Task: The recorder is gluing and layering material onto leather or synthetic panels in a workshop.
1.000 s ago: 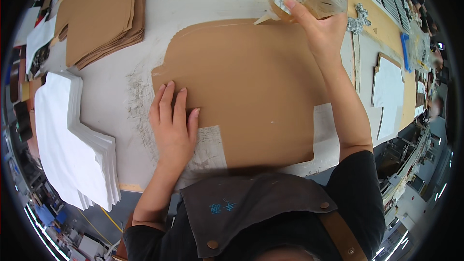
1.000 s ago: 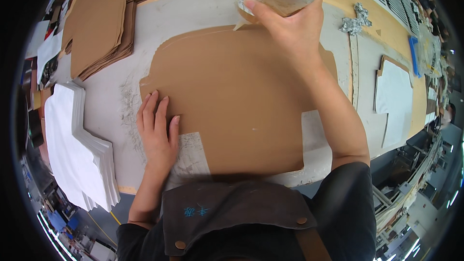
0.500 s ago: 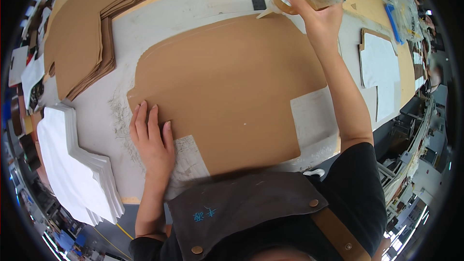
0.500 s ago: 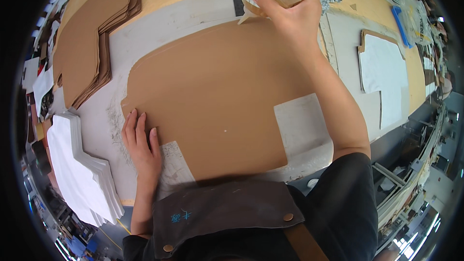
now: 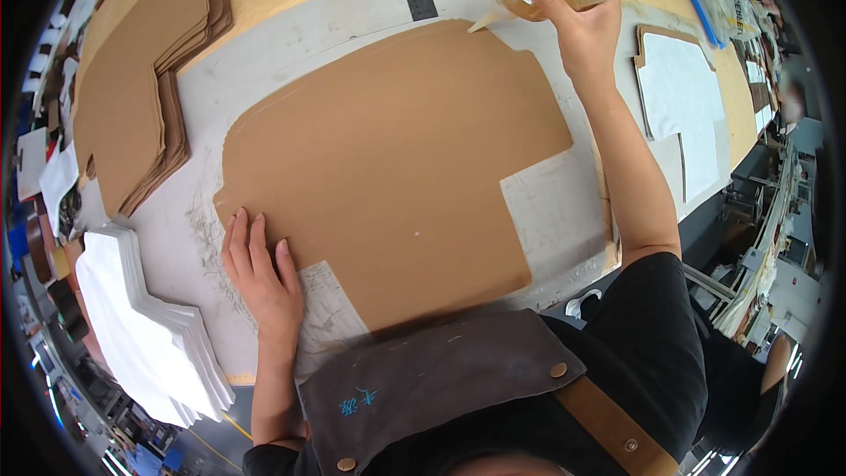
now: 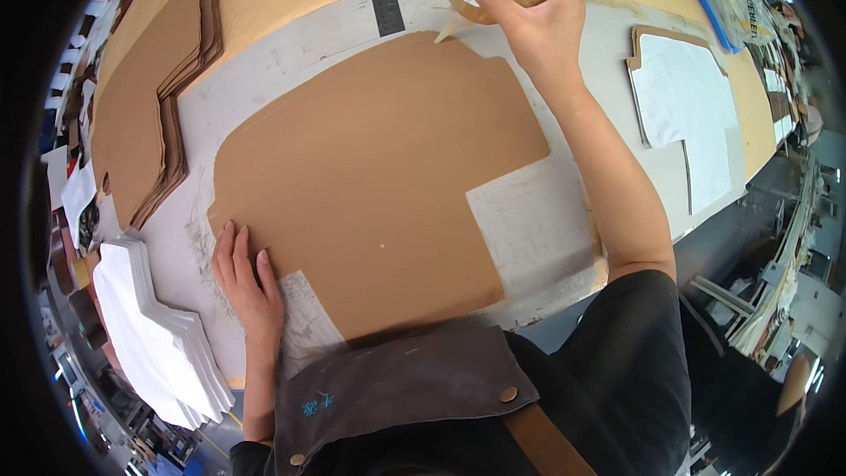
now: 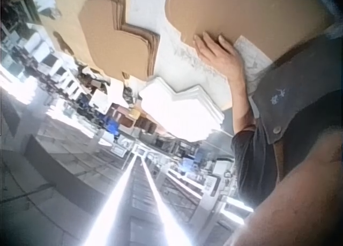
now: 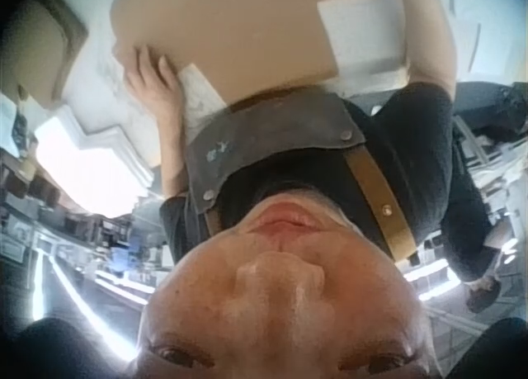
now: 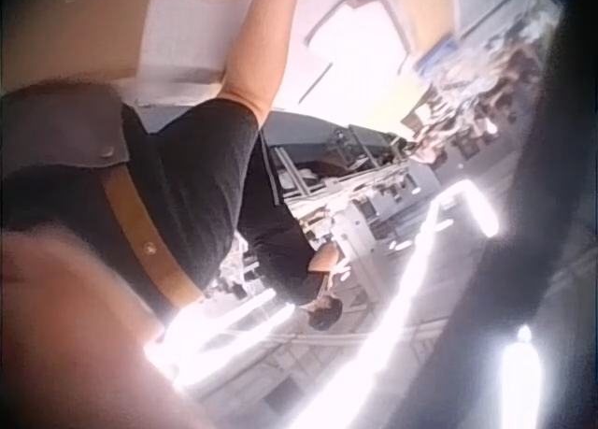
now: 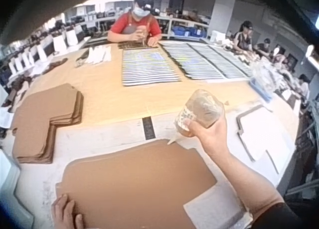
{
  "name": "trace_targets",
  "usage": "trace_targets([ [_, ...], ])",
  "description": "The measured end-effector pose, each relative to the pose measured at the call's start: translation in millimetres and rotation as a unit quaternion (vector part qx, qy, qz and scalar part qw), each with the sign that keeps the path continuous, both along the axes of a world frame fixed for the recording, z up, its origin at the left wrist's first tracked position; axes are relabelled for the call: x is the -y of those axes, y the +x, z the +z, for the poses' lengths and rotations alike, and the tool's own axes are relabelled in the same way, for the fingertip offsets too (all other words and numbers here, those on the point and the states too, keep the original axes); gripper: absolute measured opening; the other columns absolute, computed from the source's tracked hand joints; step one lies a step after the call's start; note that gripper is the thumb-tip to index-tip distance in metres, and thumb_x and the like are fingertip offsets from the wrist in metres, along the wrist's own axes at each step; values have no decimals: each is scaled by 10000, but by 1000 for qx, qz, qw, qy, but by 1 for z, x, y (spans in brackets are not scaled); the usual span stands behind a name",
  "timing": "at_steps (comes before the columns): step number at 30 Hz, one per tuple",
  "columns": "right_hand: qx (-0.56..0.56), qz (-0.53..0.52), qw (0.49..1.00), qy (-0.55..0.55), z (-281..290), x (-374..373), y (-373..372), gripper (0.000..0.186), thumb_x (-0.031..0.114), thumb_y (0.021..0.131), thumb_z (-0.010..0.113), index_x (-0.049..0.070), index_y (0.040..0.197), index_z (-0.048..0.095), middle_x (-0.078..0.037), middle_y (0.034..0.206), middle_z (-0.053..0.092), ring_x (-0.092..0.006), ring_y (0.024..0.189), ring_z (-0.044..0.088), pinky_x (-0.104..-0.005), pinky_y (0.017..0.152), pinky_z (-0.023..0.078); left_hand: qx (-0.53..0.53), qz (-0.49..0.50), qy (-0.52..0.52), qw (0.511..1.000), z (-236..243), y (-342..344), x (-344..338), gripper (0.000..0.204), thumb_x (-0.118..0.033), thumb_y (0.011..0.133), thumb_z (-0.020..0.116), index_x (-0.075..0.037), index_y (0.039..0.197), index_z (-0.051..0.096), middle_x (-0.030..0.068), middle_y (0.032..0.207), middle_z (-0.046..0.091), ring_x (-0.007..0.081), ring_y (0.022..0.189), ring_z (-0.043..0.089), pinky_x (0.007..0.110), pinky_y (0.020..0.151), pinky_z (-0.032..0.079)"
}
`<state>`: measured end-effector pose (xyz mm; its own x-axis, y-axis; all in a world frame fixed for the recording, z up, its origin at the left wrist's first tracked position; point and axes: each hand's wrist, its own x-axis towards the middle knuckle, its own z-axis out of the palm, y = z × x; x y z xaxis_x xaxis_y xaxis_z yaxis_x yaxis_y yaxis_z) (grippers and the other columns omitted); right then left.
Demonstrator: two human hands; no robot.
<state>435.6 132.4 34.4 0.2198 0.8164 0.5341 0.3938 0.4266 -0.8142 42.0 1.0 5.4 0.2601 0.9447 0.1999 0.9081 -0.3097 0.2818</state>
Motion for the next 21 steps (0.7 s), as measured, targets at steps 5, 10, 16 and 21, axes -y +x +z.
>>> trace_targets([
  [5,-42,-34,997,-54,2,16,5,289,108,763,739,-20,989,612,-65,894,640,-126,798,602,-265,702,481,-6,-4,5,1000,-1,1,-1,338,-61,876,543,41,1197,524,214,1318,464,398,1212,418,473,1009,334],
  [10,-46,-56,997,-39,0,26,14,304,119,748,753,-14,975,602,-63,896,640,-127,803,603,-266,709,484,-15,-2,8,1000,0,2,-1,333,-69,883,539,43,1197,523,212,1318,465,394,1209,422,469,1008,335],
  [16,-62,-52,996,-43,7,38,14,341,124,740,757,-13,1006,593,-73,919,637,-136,839,605,-274,754,481,-23,-2,10,1000,1,1,0,339,-59,881,538,42,1204,520,208,1317,469,387,1211,423,465,1012,335],
  [21,-113,-55,992,-13,-3,25,11,320,127,768,738,-14,1024,606,-75,925,635,-136,853,602,-275,776,479,-27,-2,10,1000,1,2,0,344,-58,881,538,41,1210,516,205,1320,468,385,1215,420,466,1015,333],
])
